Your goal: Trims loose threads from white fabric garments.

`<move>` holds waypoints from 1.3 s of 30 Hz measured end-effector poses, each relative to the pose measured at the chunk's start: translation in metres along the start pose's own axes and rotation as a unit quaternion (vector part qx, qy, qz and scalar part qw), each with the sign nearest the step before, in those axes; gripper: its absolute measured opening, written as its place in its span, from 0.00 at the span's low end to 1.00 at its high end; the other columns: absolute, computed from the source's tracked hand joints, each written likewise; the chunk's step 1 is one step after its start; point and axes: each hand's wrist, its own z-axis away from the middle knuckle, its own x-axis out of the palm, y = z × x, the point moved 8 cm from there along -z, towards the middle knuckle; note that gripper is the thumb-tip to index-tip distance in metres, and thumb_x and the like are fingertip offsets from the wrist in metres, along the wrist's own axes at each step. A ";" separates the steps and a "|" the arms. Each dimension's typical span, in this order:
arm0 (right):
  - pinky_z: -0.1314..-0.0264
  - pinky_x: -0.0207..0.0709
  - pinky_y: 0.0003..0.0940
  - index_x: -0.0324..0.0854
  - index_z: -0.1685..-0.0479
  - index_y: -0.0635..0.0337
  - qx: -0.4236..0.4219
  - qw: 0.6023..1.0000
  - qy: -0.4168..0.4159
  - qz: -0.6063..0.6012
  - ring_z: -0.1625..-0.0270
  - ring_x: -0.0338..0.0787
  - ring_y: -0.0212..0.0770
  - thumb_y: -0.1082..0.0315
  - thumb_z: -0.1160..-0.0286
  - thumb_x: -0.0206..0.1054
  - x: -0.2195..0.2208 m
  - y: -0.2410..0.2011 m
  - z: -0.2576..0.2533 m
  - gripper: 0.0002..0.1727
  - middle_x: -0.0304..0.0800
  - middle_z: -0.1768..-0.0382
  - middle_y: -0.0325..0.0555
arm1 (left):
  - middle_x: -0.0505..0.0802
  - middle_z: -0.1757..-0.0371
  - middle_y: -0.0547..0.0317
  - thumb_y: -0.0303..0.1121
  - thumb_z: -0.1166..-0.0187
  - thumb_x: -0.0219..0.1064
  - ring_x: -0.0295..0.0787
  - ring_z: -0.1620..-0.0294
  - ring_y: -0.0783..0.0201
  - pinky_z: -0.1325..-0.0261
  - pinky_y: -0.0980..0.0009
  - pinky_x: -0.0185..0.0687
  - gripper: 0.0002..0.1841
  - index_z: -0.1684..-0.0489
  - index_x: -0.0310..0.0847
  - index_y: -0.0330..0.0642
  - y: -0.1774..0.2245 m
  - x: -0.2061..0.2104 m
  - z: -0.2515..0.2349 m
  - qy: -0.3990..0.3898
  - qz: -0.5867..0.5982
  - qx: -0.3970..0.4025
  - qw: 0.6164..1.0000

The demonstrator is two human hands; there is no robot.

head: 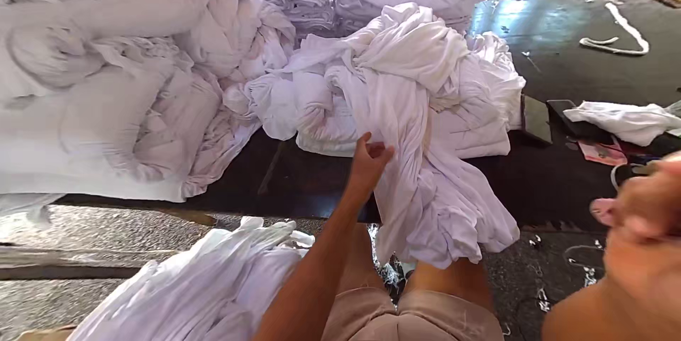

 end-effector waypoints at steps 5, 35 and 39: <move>0.72 0.73 0.09 0.90 0.49 0.42 0.012 0.996 -0.082 0.039 0.69 0.82 0.14 0.49 0.09 0.56 0.018 0.018 0.017 0.17 0.91 0.54 0.21 | 0.88 0.57 0.55 0.25 0.15 0.60 0.83 0.59 0.69 0.49 0.68 0.79 0.10 0.45 0.83 0.31 0.007 0.010 -0.001 -0.034 0.072 0.041 0.996; 0.50 0.81 0.15 0.83 0.45 0.54 0.024 0.926 -0.375 0.037 0.52 0.88 0.25 0.53 0.13 0.62 0.084 0.031 0.200 0.15 0.87 0.51 0.41 | 0.92 0.44 0.64 0.22 0.22 0.60 0.92 0.48 0.74 0.41 0.70 0.88 0.34 0.15 0.49 0.29 -0.058 -0.015 0.215 -0.152 0.224 0.012 0.963; 0.60 0.81 0.21 0.75 0.40 0.56 -0.021 0.912 -0.397 0.097 0.57 0.88 0.34 0.43 0.19 0.66 0.104 0.023 0.233 0.26 0.84 0.48 0.49 | 0.92 0.51 0.76 0.26 0.17 0.60 0.88 0.55 0.83 0.49 0.79 0.85 0.11 0.46 0.87 0.45 -0.053 -0.046 0.222 -0.072 0.225 0.080 0.968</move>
